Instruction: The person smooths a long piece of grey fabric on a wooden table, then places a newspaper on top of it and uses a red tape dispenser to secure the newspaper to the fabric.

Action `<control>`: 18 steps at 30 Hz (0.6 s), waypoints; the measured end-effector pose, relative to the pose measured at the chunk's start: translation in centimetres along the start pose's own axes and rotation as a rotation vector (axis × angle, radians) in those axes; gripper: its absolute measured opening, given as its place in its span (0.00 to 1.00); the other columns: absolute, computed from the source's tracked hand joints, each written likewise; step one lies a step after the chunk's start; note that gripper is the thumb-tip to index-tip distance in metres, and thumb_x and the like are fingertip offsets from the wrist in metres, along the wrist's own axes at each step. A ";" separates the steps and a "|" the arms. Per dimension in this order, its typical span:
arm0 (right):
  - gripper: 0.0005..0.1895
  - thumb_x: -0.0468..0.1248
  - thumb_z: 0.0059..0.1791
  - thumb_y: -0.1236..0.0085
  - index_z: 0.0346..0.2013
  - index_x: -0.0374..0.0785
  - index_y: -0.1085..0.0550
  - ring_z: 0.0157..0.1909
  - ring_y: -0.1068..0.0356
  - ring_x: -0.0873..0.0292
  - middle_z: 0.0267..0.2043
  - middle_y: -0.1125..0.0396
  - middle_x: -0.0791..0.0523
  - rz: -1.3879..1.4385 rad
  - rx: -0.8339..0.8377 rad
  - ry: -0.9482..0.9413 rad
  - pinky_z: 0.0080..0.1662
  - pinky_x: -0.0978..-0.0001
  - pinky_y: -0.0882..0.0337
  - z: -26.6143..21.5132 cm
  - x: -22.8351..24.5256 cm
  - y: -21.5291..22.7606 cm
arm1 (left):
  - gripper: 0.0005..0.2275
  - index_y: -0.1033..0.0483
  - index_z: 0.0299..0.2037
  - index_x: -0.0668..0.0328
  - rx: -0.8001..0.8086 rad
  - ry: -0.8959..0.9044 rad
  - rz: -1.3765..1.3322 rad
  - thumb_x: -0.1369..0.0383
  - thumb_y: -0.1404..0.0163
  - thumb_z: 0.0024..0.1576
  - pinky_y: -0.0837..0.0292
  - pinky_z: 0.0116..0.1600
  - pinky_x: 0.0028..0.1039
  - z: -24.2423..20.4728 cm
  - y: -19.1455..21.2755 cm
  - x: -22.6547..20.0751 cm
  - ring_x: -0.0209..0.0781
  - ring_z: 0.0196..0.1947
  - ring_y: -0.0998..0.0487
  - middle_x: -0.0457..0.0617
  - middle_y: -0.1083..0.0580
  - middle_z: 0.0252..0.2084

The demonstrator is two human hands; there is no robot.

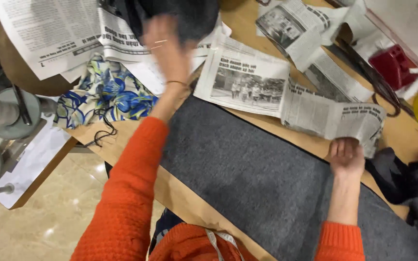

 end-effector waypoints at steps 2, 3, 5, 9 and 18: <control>0.28 0.51 0.64 0.70 0.24 0.46 0.36 0.39 0.32 0.62 0.21 0.46 0.62 -0.483 -0.298 0.133 0.53 0.74 0.27 -0.7 0.0 2.7 | 0.52 0.66 0.76 0.71 0.152 0.809 0.457 0.29 0.50 0.71 0.65 0.80 0.54 -1.5 3.8 8.5 0.62 0.80 0.60 0.65 0.62 0.80; 0.28 0.51 0.64 0.70 0.24 0.46 0.36 0.39 0.32 0.62 0.21 0.46 0.62 -0.486 -0.306 0.129 0.53 0.74 0.27 -1.4 -0.6 2.4 | 0.52 0.66 0.76 0.71 0.160 0.812 0.462 0.29 0.50 0.71 0.65 0.80 0.54 -1.6 4.4 11.8 0.62 0.80 0.60 0.65 0.62 0.80; 0.28 0.48 0.64 0.73 0.28 0.39 0.32 0.49 0.25 0.57 0.33 0.31 0.57 -0.481 -0.362 0.182 0.50 0.69 0.26 -3.1 -1.0 1.9 | 0.45 0.40 0.67 0.44 -0.185 0.904 0.345 0.36 0.26 0.49 0.45 0.71 0.46 -2.3 6.5 17.8 0.45 0.71 0.41 0.44 0.35 0.70; 0.10 0.44 0.60 0.57 0.56 0.52 0.35 0.50 0.23 0.56 0.45 0.26 0.55 -0.683 -0.415 0.301 0.61 0.60 0.23 -8.1 -3.4 0.1 | 0.08 0.17 0.34 0.37 -0.249 0.603 0.204 0.51 0.43 0.55 0.48 0.46 0.43 -2.6 6.8 21.2 0.46 0.33 0.22 0.40 0.18 0.31; 0.31 0.43 0.52 0.48 0.69 0.42 0.40 0.50 0.27 0.50 0.52 0.29 0.47 -1.047 -0.109 -0.032 0.56 0.58 0.28 -22.5 -15.3 -4.1 | 0.14 0.29 0.54 0.62 -0.522 -0.016 -0.616 0.88 0.54 0.63 0.39 0.76 0.43 -14.0 21.1 -6.7 0.44 0.49 0.32 0.50 0.33 0.47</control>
Point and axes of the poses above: each hand's wrist, its own z-axis towards the middle knuckle, its own y-axis out of the back of the hand, x = y × z, the point moved 5 cm from there along z, towards the middle knuckle
